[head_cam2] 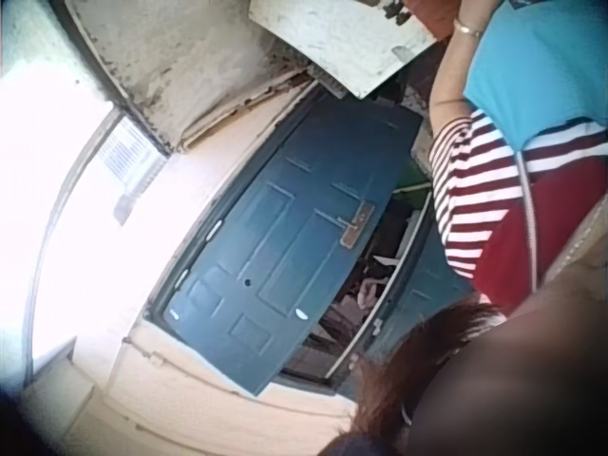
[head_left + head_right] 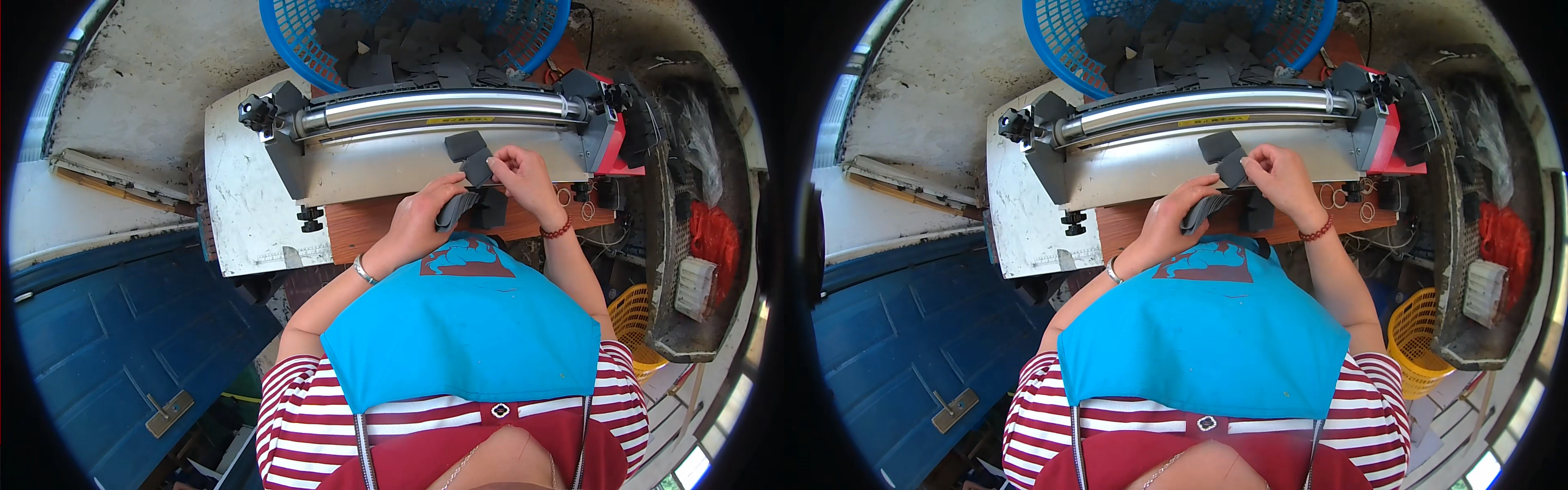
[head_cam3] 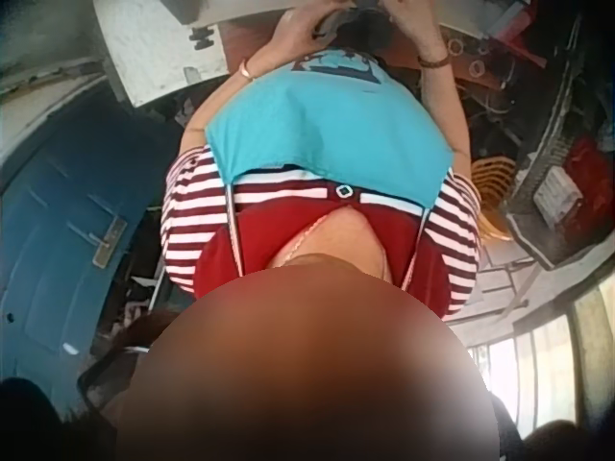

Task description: Thinning the edges of leather shoe components using a skiving machine.

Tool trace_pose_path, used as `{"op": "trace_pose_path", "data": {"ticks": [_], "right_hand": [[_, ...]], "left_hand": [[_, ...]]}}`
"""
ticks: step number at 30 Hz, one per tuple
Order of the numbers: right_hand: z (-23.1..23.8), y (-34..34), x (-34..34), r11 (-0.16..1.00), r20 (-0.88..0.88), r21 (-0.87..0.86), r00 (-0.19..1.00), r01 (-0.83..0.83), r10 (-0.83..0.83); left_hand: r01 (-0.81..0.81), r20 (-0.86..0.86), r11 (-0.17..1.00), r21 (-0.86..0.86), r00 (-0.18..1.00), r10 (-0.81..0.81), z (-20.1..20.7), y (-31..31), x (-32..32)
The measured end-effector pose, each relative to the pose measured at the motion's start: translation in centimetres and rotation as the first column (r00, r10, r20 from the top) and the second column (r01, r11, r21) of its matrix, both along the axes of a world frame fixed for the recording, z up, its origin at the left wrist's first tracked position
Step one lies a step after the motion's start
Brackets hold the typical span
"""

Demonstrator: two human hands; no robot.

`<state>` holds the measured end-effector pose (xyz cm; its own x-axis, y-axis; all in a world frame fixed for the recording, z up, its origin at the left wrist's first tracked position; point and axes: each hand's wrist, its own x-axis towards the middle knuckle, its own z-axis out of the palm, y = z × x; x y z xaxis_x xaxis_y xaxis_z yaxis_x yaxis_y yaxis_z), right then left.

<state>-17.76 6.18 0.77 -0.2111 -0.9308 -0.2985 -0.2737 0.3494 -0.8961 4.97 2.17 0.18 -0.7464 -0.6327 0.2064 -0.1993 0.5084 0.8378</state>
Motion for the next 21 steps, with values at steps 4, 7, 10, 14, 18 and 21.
{"op": "trace_pose_path", "data": {"ticks": [4,7,10,14,18,21], "right_hand": [[-0.9,0.8,0.7,0.974,-0.379,-0.209,0.925,-0.088,0.002],[-0.7,1.1,1.3,0.962,-0.563,-0.245,0.825,-0.123,-0.038],[-0.5,1.1,1.9,0.946,-0.643,-0.285,0.763,-0.152,-0.072],[-0.3,1.2,2.5,0.909,-0.729,-0.358,0.672,-0.213,-0.130],[-0.3,1.3,2.8,0.908,-0.767,-0.356,0.625,-0.223,-0.147],[-0.5,1.4,2.4,0.891,-0.758,-0.387,0.631,-0.237,-0.162]], "left_hand": [[0.007,-0.001,1.000,0.021,1.000,-0.006,-0.1,0.2,-0.1],[0.027,0.030,0.996,0.087,0.999,-0.029,0.1,0.2,-0.1],[0.041,0.032,0.995,0.090,0.999,-0.044,0.1,0.2,-0.2],[0.061,0.022,0.997,0.055,0.998,-0.062,0.1,0.2,-0.3],[0.070,0.024,0.996,0.051,0.997,-0.071,0.2,0.2,-0.4],[0.073,0.038,0.997,0.023,0.997,-0.074,0.3,0.3,-0.6]]}}
